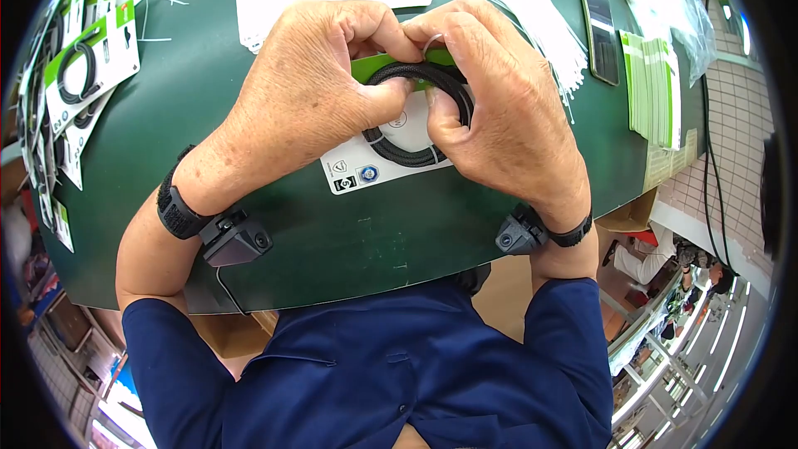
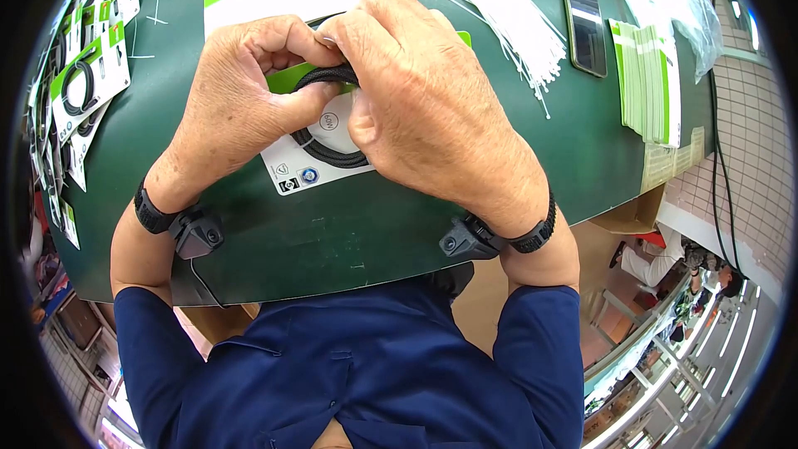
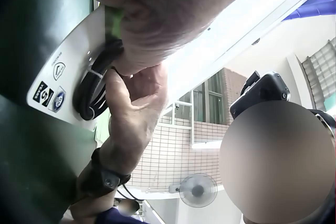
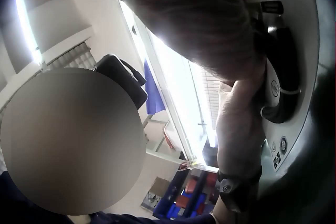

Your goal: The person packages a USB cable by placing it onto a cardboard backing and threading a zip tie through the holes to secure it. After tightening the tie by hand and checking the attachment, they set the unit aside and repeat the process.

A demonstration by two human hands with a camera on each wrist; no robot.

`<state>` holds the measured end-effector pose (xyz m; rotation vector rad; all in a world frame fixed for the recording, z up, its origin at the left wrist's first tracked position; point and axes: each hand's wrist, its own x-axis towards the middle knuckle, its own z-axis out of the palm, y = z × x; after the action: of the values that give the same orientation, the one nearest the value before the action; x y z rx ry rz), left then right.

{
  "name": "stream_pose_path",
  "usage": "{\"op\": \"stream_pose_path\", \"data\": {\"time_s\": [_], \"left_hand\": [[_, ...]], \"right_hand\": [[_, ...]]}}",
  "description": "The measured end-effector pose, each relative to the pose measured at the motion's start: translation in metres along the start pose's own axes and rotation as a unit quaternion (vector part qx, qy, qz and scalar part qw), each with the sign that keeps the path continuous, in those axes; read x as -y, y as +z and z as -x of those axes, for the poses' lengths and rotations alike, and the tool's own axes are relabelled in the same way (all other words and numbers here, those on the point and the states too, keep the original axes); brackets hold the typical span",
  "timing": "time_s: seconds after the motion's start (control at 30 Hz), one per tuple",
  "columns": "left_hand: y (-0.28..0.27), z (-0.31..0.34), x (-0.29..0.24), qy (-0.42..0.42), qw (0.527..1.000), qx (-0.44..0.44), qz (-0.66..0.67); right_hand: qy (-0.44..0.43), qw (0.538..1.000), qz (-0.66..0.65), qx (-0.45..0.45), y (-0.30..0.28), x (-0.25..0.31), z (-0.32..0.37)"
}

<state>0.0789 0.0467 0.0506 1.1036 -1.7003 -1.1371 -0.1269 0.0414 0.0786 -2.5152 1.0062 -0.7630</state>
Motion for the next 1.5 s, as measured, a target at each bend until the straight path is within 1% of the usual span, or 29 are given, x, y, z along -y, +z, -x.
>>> {"op": "stream_pose_path", "data": {"time_s": [0.17,0.2,0.27,0.3,0.33,0.4,0.53,0.6,0.67,0.7,0.73,0.77,0.8,0.93,1.0,1.1,1.2,1.37,1.43,1.47,1.5], "left_hand": [[0.000,0.001,0.002,0.021,1.000,-0.001,0.005],[-0.002,0.001,-0.001,0.020,1.000,0.001,0.004],[-0.007,0.001,-0.010,-0.024,0.999,0.041,-0.023],[-0.008,0.000,-0.012,-0.046,0.996,0.062,-0.037],[-0.008,0.000,-0.012,-0.047,0.996,0.066,-0.037],[-0.007,0.000,-0.010,-0.053,0.996,0.068,-0.028],[-0.007,0.000,-0.010,-0.070,0.994,0.076,-0.036],[-0.007,0.000,-0.009,-0.075,0.993,0.079,-0.044],[-0.001,0.000,0.000,-0.045,0.998,0.048,-0.011],[0.000,0.000,0.003,-0.030,0.999,0.032,0.006],[0.001,-0.001,0.005,-0.030,0.999,0.035,0.005],[0.000,-0.001,0.006,-0.038,0.998,0.040,0.008],[0.000,-0.001,0.008,-0.045,0.998,0.044,0.012],[0.005,0.000,0.011,-0.061,0.996,0.053,0.045],[0.006,0.001,0.010,-0.067,0.994,0.055,0.059],[0.005,0.000,0.005,-0.111,0.988,0.083,0.068],[0.006,0.001,0.006,-0.110,0.987,0.087,0.081],[0.009,0.002,0.009,-0.095,0.987,0.086,0.098],[0.009,0.002,0.006,-0.101,0.986,0.088,0.099],[0.009,0.002,0.005,-0.107,0.985,0.091,0.100],[0.009,0.002,0.004,-0.112,0.984,0.093,0.100]], "right_hand": [[-0.012,0.998,-0.060,-0.016,-0.004,-0.003,-0.004],[0.024,0.994,-0.103,-0.023,-0.004,-0.004,-0.003],[0.097,0.976,-0.190,-0.040,-0.003,-0.004,-0.002],[0.099,0.976,-0.191,-0.042,-0.003,-0.003,-0.002],[0.113,0.975,-0.186,-0.040,-0.004,-0.004,-0.003],[0.140,0.974,-0.176,-0.036,-0.004,-0.004,-0.004],[0.167,0.968,-0.186,-0.027,0.002,-0.006,-0.003],[0.164,0.969,-0.180,-0.029,-0.005,-0.001,-0.007],[0.154,0.974,-0.164,-0.031,-0.010,0.004,-0.011],[0.156,0.973,-0.165,-0.033,-0.003,-0.003,-0.012],[0.014,0.984,-0.132,-0.115,0.011,-0.020,-0.016],[-0.128,0.968,-0.094,-0.194,0.024,-0.037,-0.020],[-0.266,0.925,-0.052,-0.266,0.032,-0.046,-0.021],[-0.265,0.929,-0.029,-0.257,0.033,-0.045,-0.020],[-0.256,0.931,-0.033,-0.256,0.034,-0.044,-0.019],[-0.240,0.936,-0.039,-0.254,0.034,-0.042,-0.018],[-0.219,0.944,-0.029,-0.245,0.033,-0.040,-0.016],[-0.213,0.946,-0.028,-0.242,0.029,-0.035,-0.014],[-0.059,0.987,-0.028,-0.148,0.011,-0.015,-0.006],[0.018,0.994,-0.028,-0.100,0.007,-0.010,-0.005],[0.018,0.995,-0.028,-0.099,0.008,-0.010,-0.005]]}}
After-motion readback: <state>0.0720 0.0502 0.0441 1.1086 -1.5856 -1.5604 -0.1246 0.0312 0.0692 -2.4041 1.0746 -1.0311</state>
